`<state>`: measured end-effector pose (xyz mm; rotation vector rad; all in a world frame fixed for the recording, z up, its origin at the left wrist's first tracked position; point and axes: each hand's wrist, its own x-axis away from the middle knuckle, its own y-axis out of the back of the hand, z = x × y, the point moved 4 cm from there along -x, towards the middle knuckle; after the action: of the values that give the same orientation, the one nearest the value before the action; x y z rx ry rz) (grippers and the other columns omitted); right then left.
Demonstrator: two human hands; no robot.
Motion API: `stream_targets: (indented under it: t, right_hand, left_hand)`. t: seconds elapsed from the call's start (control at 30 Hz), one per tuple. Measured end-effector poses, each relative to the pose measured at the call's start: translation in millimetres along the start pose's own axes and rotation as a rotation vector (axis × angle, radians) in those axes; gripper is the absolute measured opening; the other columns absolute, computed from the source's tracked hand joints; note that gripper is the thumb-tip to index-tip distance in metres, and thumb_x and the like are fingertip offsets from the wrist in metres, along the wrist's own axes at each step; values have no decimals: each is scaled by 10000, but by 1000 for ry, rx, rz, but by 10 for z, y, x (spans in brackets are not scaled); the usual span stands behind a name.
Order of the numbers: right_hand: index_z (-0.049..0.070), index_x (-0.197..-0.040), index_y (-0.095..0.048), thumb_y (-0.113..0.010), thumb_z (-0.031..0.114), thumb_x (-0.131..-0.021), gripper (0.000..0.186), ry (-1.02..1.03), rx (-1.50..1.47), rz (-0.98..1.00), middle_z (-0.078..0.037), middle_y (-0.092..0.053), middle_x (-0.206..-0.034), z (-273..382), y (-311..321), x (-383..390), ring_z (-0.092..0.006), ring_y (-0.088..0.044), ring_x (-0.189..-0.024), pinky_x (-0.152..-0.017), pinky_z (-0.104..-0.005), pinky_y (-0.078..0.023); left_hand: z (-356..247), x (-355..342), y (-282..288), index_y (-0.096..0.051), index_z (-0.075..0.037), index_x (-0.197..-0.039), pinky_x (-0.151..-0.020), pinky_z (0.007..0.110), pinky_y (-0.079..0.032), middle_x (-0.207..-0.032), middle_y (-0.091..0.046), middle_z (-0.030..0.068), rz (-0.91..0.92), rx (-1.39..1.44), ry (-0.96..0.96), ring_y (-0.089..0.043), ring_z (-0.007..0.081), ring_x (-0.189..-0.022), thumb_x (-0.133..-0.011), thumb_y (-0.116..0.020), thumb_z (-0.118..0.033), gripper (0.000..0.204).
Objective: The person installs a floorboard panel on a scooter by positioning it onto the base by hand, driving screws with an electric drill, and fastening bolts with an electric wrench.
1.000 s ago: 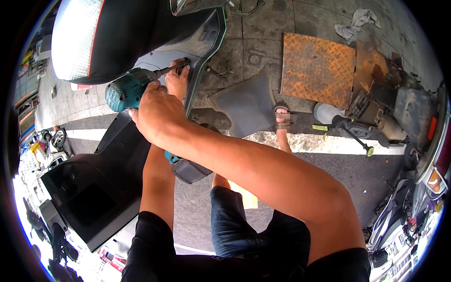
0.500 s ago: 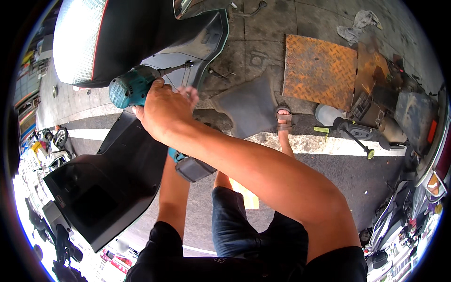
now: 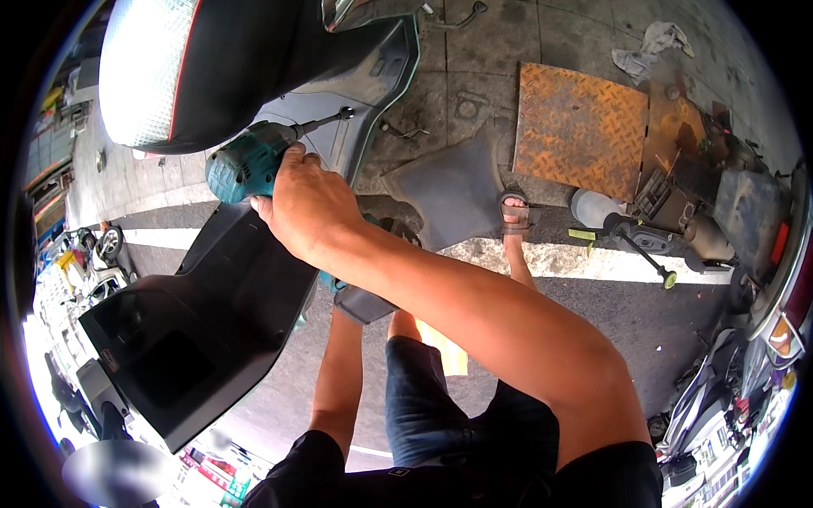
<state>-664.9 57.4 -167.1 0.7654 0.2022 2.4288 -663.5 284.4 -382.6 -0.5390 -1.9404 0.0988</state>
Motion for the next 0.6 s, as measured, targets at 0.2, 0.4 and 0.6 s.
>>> stream_targets:
  t: [0.2,0.4,0.6]
  right_hand:
    - [-80,-1051,-491,-647,339,-881,478,-2,-27,-26,-292,-624,-1013,-21,36,-29,-425,-621,-987,-863,-467,-490]
    - [-140,-1231,-405,-644,348,-876,649,-9,-3,37,-298,-602,-1091,-64,76,-64,-412,-635,-985,-865,-433,-520]
    - [-143,-1230,-401,-645,360,-874,663,-1,8,4,-297,-608,-1083,-62,87,-23,-411,-638,-979,-862,-429,-522]
  left_hand:
    - [-52,-59,77,-462,12,-1303,-946,380,-482,-1269,-562,144,68,-40,-52,-577,260,-1122,-928,-591,-232,466]
    - [-283,115,-201,-501,-12,-1293,-924,363,-512,-1230,-612,111,103,-11,-185,-625,243,-1077,-931,-593,-202,419]
    - [-605,155,-442,-461,-46,-1338,-973,370,-480,-1268,-586,84,47,-22,-185,-587,213,-1140,-991,-493,-258,408]
